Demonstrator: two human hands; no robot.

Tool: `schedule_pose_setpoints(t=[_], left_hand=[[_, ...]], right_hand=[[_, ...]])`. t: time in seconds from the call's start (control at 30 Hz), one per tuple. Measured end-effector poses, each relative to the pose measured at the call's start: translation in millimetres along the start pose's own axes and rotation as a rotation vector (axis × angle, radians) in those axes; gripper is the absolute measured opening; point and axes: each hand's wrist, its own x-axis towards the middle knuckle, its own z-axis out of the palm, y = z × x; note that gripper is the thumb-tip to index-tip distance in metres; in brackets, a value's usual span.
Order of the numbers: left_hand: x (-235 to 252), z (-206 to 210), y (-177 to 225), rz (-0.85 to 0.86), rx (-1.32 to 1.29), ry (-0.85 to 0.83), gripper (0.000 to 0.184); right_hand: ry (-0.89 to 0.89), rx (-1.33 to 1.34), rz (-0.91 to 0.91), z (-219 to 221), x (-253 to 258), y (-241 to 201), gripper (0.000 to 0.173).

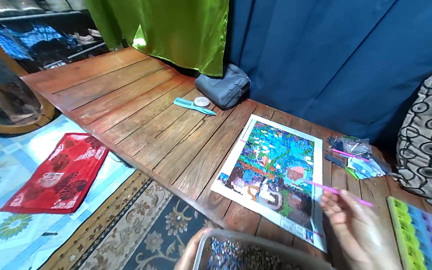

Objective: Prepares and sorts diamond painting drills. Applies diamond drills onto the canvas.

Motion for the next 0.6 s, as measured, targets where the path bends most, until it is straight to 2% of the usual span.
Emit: schedule_pose_setpoints(t=[0.07,0.2,0.27,0.33,0.43,0.6], left_hand=[[0.1,3.6,-0.3,0.014,-0.011,0.009,0.082],[2.0,9.6,1.5,0.034,0.041,0.050,0.082],[0.8,14.5,3.3,0.022,0.087,0.091,0.089],[0.2,15.5,1.3,0.035,0.110,0.107,0.088],[-1.8,11.1,-3.2,0.063,0.125,0.084,0.086],[-4.3,6.8,-7.2,0.064,0.088,0.096,0.091]], right_hand=[[-0.064,0.043,-0.026,-15.1,-28.8,-24.3,0.044],[-0.254,0.000,-0.060,-29.6,-89.1,-50.0,0.042],[-0.383,-0.047,-0.083,-32.3,-116.2,-45.7,0.036],[-0.474,-0.120,-0.115,-29.9,-138.6,-36.5,0.029],[-0.511,-0.191,-0.146,-23.6,-158.9,-22.3,0.023],[-0.546,-0.401,-0.318,-20.8,-173.3,-9.3,0.017]])
